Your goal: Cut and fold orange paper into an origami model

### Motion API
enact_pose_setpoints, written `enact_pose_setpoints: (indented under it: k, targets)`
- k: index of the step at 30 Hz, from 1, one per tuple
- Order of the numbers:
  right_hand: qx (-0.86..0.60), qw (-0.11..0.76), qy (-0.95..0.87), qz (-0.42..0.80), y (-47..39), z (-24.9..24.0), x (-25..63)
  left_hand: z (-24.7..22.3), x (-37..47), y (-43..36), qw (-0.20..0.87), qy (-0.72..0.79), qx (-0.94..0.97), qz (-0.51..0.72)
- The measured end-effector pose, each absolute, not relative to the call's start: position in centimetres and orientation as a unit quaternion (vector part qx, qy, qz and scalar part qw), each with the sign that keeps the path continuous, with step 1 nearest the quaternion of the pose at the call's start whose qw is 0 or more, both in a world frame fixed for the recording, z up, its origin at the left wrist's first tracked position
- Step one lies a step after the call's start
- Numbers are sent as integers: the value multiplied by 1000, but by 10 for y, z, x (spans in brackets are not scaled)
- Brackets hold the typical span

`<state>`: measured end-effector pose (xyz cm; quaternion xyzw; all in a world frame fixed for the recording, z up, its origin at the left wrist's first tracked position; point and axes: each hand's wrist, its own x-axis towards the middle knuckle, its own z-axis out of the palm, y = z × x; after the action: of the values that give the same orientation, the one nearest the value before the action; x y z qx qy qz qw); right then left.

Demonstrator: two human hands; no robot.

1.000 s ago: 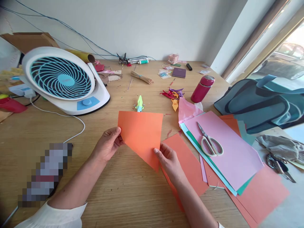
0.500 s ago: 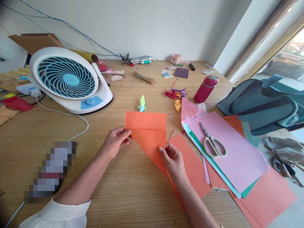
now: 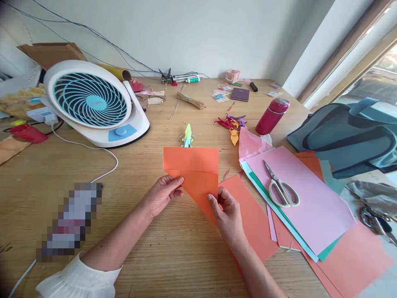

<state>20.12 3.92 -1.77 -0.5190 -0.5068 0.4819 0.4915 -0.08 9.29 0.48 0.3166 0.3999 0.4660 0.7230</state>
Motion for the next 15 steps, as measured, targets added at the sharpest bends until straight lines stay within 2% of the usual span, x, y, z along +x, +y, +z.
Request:
enact_pose_setpoints:
  k: [6, 15]
  targets:
    - [-510, 502, -502, 485, 40, -15, 200, 10, -6, 93, 680, 414, 410, 446]
    - [-527, 503, -497, 472, 39, -6, 197, 24, -10, 97, 634, 442, 399, 493]
